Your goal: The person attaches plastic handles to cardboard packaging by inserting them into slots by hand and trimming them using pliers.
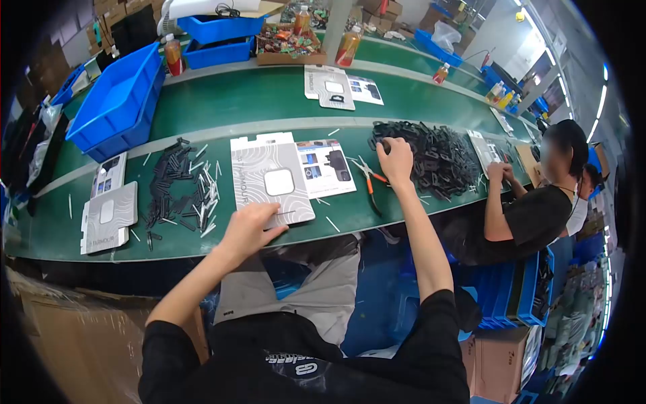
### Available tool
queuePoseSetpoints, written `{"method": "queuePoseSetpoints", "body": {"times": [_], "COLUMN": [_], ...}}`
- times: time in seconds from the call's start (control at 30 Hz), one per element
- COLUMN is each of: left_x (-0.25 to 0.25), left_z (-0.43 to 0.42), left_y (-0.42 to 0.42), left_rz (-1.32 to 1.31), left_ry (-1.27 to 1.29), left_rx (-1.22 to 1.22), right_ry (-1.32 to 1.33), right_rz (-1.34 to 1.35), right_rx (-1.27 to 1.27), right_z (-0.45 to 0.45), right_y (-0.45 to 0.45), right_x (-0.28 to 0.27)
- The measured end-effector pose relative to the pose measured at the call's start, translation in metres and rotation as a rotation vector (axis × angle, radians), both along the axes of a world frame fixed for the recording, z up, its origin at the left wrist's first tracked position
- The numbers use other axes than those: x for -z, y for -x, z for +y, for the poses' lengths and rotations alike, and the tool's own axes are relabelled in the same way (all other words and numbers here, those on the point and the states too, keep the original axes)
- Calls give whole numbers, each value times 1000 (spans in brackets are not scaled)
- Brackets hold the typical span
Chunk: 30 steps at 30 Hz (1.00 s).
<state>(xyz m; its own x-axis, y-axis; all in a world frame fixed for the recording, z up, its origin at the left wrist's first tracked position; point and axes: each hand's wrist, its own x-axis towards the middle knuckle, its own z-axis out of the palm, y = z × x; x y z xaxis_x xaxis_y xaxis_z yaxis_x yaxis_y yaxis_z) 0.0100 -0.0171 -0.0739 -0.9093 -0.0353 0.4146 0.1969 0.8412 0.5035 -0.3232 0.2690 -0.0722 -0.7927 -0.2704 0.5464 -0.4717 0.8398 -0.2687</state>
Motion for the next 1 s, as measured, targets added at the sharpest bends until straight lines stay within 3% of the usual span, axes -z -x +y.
{"method": "queuePoseSetpoints", "body": {"times": [0.2,0.37,0.53,0.67,0.87,1.0], "left_x": [2,11,11,14,8,10], "left_z": [-10,-8,-9,-10,-11,-9], "left_y": [-9,-7,-5,-6,-6,-7], "left_rz": [48,28,23,29,34,50], "left_ry": [-101,-123,-142,-168,-171,-42], "left_rx": [88,124,116,118,131,149], "right_ry": [-157,-34,-26,-195,-358,-215], "right_rz": [-199,-265,-115,76,-34,-56], "right_rx": [73,122,9,-283,-397,-353], "right_z": [-8,17,19,9,21,29], "right_y": [29,12,11,18,15,8], "right_x": [-5,-5,-5,-1,-23,-15]}}
